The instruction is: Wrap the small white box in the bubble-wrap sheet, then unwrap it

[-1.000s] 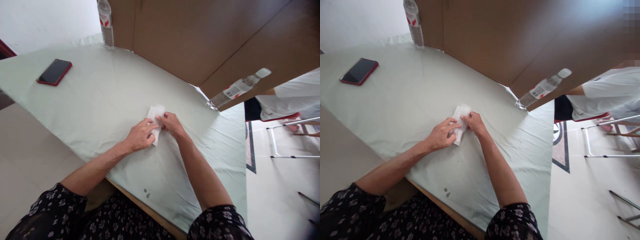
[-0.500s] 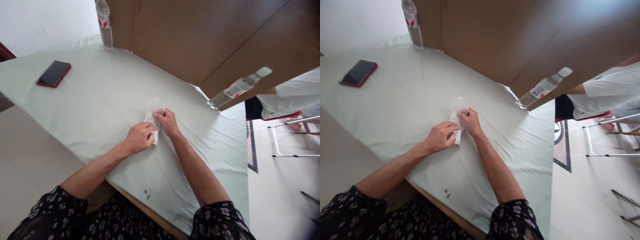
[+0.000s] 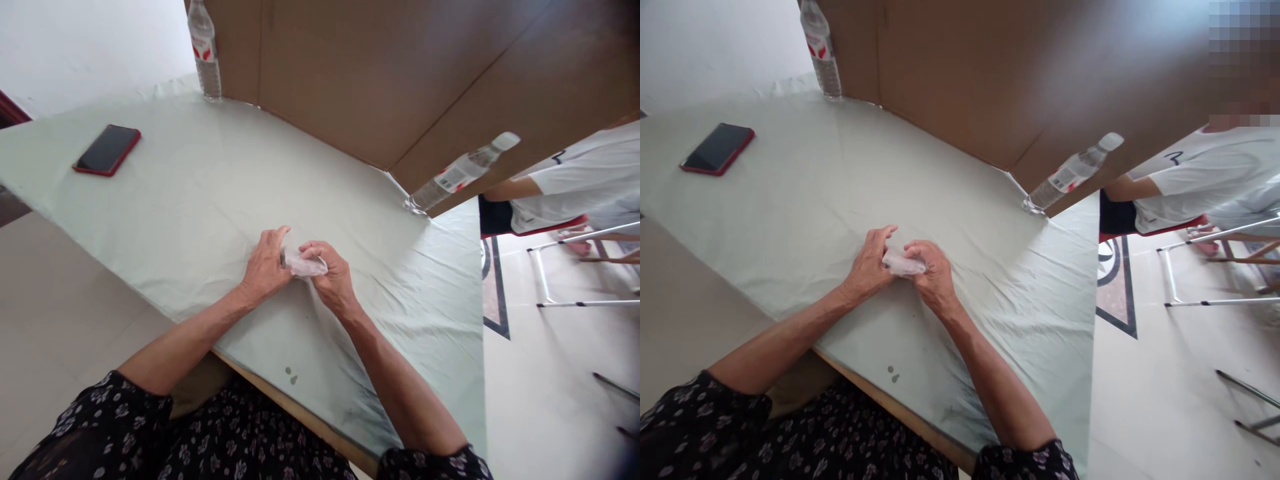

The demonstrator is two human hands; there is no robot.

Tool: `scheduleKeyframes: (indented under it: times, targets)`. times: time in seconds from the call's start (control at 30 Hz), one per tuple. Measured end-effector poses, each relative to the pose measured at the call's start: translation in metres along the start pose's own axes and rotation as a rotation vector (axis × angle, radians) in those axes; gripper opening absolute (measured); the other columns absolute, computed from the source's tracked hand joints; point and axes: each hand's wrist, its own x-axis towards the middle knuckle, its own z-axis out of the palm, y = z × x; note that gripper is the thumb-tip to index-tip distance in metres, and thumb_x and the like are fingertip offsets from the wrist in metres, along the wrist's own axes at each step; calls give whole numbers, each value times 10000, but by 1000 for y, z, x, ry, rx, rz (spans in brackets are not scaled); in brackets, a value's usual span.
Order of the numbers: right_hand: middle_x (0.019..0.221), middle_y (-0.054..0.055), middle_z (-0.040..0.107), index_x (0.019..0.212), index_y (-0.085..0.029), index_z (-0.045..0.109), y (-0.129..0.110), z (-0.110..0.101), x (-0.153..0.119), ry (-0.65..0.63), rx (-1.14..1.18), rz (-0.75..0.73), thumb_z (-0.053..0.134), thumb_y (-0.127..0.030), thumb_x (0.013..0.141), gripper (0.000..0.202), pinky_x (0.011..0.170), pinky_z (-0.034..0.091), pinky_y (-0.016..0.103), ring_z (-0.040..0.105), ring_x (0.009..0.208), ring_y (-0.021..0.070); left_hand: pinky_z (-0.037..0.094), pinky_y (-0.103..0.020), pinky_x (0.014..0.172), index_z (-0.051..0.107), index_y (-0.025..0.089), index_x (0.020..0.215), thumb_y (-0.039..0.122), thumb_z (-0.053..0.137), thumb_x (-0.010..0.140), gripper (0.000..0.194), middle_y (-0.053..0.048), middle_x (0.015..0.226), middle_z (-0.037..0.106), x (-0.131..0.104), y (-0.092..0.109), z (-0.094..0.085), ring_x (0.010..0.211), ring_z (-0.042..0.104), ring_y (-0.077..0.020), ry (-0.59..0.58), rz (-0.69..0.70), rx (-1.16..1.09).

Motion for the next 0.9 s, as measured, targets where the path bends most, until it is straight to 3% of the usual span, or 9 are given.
scheduleKeyframes:
  times: [0.1,0.23,0.3,0.4,0.53,0.63,0.73,0.83,0.9]
  targets:
    - [1040,39,740,902,-257,653,5,4,-15,9,-61,-77,607,-153,838,131,944,500,383,685,1008,210,496,-427,968,570,182,1197,204,657,773,434,-149,1285,533,2,1,-1,1170,563,-277,-84,42,-32]
    - [1035,50,754,936,-260,642,12,6,-23,19,-133,-177,580,-141,835,167,944,530,404,703,1055,225,442,-480,1061,633,193,969,244,641,803,174,-132,1249,601,7,-3,-14,1221,564,-295,-162,87,-35]
    - [1061,56,752,985,-264,631,14,5,-27,2,-156,-225,560,-134,823,220,979,534,426,694,1110,234,453,-459,1073,635,205,1000,210,599,796,207,-110,1244,641,10,-10,-26,1198,596,-271,-302,162,-81]
    - [1163,93,729,1093,-259,614,18,3,-32,-50,-204,-322,581,-160,817,295,1029,526,468,651,1221,261,420,-468,1137,597,215,1238,178,607,742,498,-130,1465,537,10,-19,-41,1387,488,-296,-487,247,-106]
    - [1214,119,711,1124,-253,623,23,3,-32,-45,-249,-362,571,-166,876,268,1039,524,461,629,1256,255,408,-483,1149,579,187,1261,208,632,774,490,-179,1540,465,8,-23,-39,1448,426,-313,-439,303,-115]
    - [1185,102,721,1067,-253,656,21,1,-21,-33,-187,-273,552,-169,889,223,1027,520,437,647,1206,243,526,-383,975,620,177,1210,221,606,783,430,-167,1446,564,9,-17,-31,1295,573,-277,-356,277,-197]
    - [1047,59,734,1004,-239,676,15,-4,-4,-79,-39,-65,569,-219,894,155,926,538,374,685,1027,214,526,-272,712,666,165,1101,275,598,760,365,-109,1171,700,11,-10,-28,928,677,-193,-297,117,-278]
    - [826,8,678,923,-208,678,8,-7,7,-143,111,180,615,-330,898,140,743,515,298,636,788,165,436,-239,548,662,164,923,386,590,774,276,0,731,640,12,-3,-31,597,558,-124,-354,-129,-312]
    - [832,5,667,951,-198,674,7,-7,9,-187,234,288,644,-416,890,228,723,503,283,619,781,157,373,-238,484,618,177,827,453,564,793,283,35,615,547,12,0,-34,511,486,-113,-395,-254,-320]
